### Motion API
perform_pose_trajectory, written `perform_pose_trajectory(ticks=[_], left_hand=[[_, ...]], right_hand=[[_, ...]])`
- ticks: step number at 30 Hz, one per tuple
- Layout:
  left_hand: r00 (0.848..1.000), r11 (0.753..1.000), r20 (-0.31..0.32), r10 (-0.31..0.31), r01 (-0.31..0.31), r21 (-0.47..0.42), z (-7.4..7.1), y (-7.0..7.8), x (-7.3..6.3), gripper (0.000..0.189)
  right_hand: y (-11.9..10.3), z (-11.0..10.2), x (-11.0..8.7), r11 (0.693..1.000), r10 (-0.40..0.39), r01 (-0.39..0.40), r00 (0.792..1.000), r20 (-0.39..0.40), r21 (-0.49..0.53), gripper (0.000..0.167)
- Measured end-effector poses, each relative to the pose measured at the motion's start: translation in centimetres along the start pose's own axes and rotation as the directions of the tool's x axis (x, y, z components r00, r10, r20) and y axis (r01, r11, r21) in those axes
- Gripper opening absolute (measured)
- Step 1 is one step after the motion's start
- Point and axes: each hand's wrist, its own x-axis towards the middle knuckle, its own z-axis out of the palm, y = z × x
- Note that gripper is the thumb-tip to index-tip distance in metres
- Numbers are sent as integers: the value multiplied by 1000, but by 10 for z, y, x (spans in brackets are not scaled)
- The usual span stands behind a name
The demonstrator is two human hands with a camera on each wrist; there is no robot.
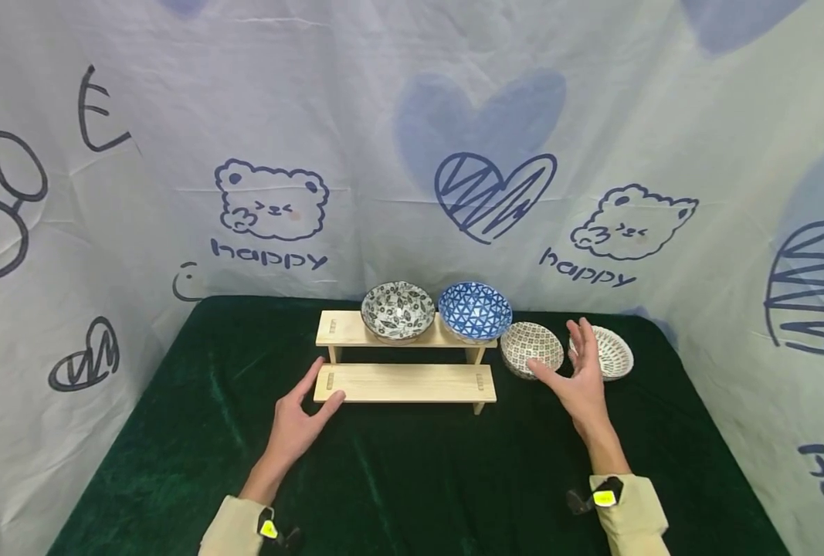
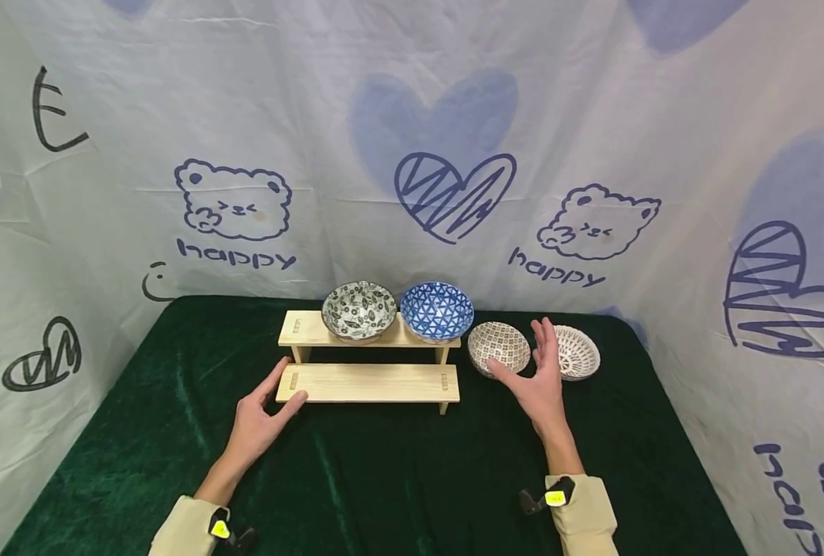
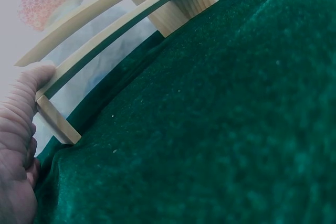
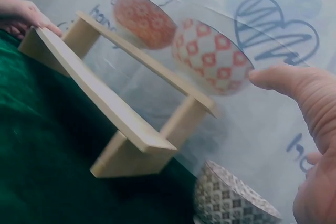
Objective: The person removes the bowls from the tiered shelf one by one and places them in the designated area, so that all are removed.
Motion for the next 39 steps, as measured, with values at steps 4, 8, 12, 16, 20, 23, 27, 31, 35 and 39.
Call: perform_pose_trajectory(ticks=[4,8,12,16,20,23,27,31,35,39], left_hand=[[1000,1000,-8,-5,5,-6,-1,1,-2,79],[1000,1000,-10,-4,4,-7,-2,1,-3,79],[1000,1000,0,-5,5,-1,-2,1,-3,79],[1000,1000,1,-9,9,-2,-1,1,-3,80],[1000,1000,4,-10,10,-6,-1,3,-2,80],[1000,1000,6,-11,11,-8,-1,4,-1,80],[1000,1000,8,-11,11,-9,-2,4,-1,80],[1000,1000,7,-5,5,-5,-2,4,-1,79],[1000,1000,5,-4,4,-4,-1,4,0,80],[1000,1000,6,-1,2,-6,-1,4,0,80]], right_hand=[[-7,10,-2,1000,-6,6,997,82,-8,114],[-13,21,1,999,-24,28,989,145,-23,114],[-20,32,6,999,-43,48,981,187,-21,114],[-25,43,10,998,-56,56,972,228,4,113],[-27,51,16,997,-73,66,966,248,39,111],[-29,56,19,996,-81,71,963,255,49,111],[-31,61,24,996,-82,73,963,257,44,112],[-33,66,29,996,-77,62,961,267,64,112],[-35,69,33,993,-65,33,957,283,115,109],[-36,70,35,990,-53,11,954,297,144,110]])
